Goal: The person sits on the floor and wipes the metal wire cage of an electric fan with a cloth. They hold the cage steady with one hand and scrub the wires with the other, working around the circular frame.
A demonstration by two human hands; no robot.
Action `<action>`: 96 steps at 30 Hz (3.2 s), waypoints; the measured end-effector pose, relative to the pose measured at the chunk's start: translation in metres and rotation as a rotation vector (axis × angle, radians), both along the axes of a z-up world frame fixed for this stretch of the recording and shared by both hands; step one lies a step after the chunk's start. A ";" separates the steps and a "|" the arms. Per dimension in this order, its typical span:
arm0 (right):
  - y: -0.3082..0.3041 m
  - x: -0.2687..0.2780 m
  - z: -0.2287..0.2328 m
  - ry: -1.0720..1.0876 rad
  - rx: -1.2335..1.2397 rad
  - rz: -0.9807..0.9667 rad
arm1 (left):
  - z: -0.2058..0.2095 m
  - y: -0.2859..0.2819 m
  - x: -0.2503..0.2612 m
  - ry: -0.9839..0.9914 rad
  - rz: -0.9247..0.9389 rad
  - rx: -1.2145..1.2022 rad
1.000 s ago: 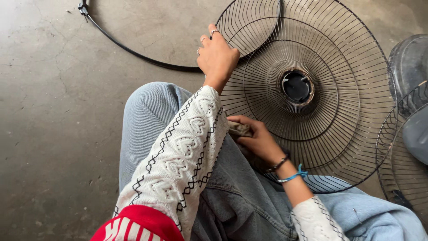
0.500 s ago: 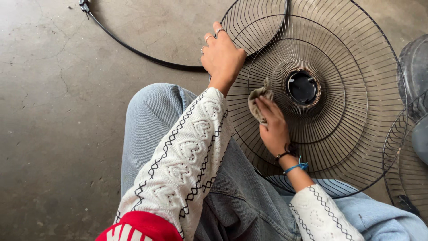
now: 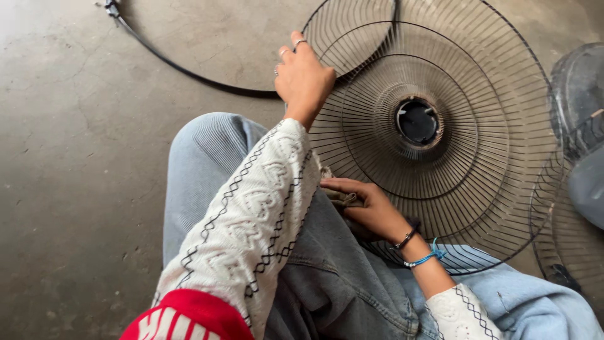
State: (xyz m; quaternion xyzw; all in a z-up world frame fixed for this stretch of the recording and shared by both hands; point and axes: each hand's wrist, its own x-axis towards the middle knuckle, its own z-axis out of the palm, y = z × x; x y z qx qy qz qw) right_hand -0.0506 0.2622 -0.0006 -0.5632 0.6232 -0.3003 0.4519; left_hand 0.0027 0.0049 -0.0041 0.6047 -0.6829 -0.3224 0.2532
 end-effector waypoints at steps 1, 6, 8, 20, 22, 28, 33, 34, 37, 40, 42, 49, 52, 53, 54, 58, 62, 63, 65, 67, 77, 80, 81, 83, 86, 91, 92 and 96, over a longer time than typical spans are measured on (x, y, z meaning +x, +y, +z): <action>-0.001 -0.007 0.006 -0.013 -0.021 -0.036 | 0.002 -0.001 -0.002 0.002 -0.006 0.002; -0.009 -0.051 0.021 0.271 -0.358 -0.240 | -0.003 0.002 -0.006 -0.005 -0.022 -0.046; -0.020 -0.073 0.019 0.405 -0.427 -0.359 | -0.005 0.000 -0.005 -0.017 -0.029 -0.039; -0.020 -0.058 -0.068 0.757 -0.394 -0.164 | -0.013 -0.002 -0.010 -0.028 -0.029 -0.058; -0.020 -0.053 -0.056 0.691 -0.358 -0.112 | -0.011 -0.003 -0.010 -0.026 -0.032 -0.056; 0.005 -0.008 -0.025 0.280 -0.233 0.081 | -0.001 0.001 -0.005 -0.021 -0.022 -0.029; 0.024 -0.017 -0.010 -0.229 0.133 -0.016 | -0.001 0.003 -0.004 -0.047 -0.026 0.018; 0.024 -0.025 -0.007 -0.212 0.114 -0.064 | -0.001 0.004 -0.005 -0.043 -0.021 0.006; 0.015 -0.051 -0.003 -0.015 -0.054 -0.216 | -0.002 0.001 -0.005 -0.035 -0.004 -0.030; -0.011 -0.076 -0.002 0.219 -0.214 -0.484 | -0.003 0.001 -0.006 -0.037 0.001 -0.056; -0.035 -0.086 -0.008 0.373 -0.453 -0.414 | -0.003 0.001 -0.007 -0.035 -0.002 -0.052; -0.083 -0.034 -0.060 0.774 -0.620 -0.318 | 0.000 0.000 -0.006 -0.018 0.005 -0.069; -0.071 -0.020 -0.060 0.394 -0.379 -0.360 | 0.003 0.002 -0.006 -0.011 0.022 -0.081; -0.066 -0.017 -0.058 0.333 -0.397 -0.275 | 0.005 0.002 -0.006 -0.014 0.039 -0.091; -0.059 -0.015 -0.055 0.272 -0.413 -0.190 | 0.007 0.002 -0.006 -0.017 0.056 -0.101; -0.028 -0.008 -0.041 0.103 -0.333 -0.093 | 0.010 0.003 -0.009 -0.037 0.018 -0.065; -0.005 -0.008 -0.021 0.068 -0.123 -0.061 | 0.002 0.005 -0.008 -0.043 -0.007 -0.092; -0.002 -0.010 -0.014 0.047 -0.091 -0.058 | 0.001 0.004 -0.008 -0.045 -0.011 -0.096; 0.002 -0.016 0.000 0.011 -0.048 -0.033 | -0.002 0.002 -0.010 -0.047 -0.033 -0.101; 0.004 -0.023 0.011 -0.019 -0.024 0.013 | -0.005 0.002 -0.011 -0.055 -0.046 -0.093; -0.039 -0.082 0.003 0.439 -0.463 -0.357 | -0.010 -0.001 -0.013 -0.065 -0.065 -0.071; -0.051 -0.086 -0.025 0.621 -0.476 -0.399 | -0.008 0.000 -0.015 -0.069 -0.072 -0.084; -0.050 -0.079 -0.037 0.701 -0.502 -0.355 | -0.009 0.001 -0.015 -0.068 -0.077 -0.089; -0.046 -0.066 -0.056 0.725 -0.495 -0.328 | -0.009 0.001 -0.015 -0.071 -0.062 -0.082; -0.040 -0.054 -0.069 0.593 -0.421 -0.334 | -0.009 -0.003 -0.017 -0.073 -0.038 -0.094; -0.025 -0.043 -0.057 0.431 -0.379 -0.171 | -0.011 -0.002 -0.017 -0.075 -0.046 -0.099; -0.023 -0.038 -0.052 0.411 -0.374 -0.122 | -0.012 -0.002 -0.016 -0.074 -0.048 -0.109; -0.001 -0.009 -0.027 0.262 -0.285 -0.021 | -0.010 -0.001 -0.015 -0.075 -0.062 -0.069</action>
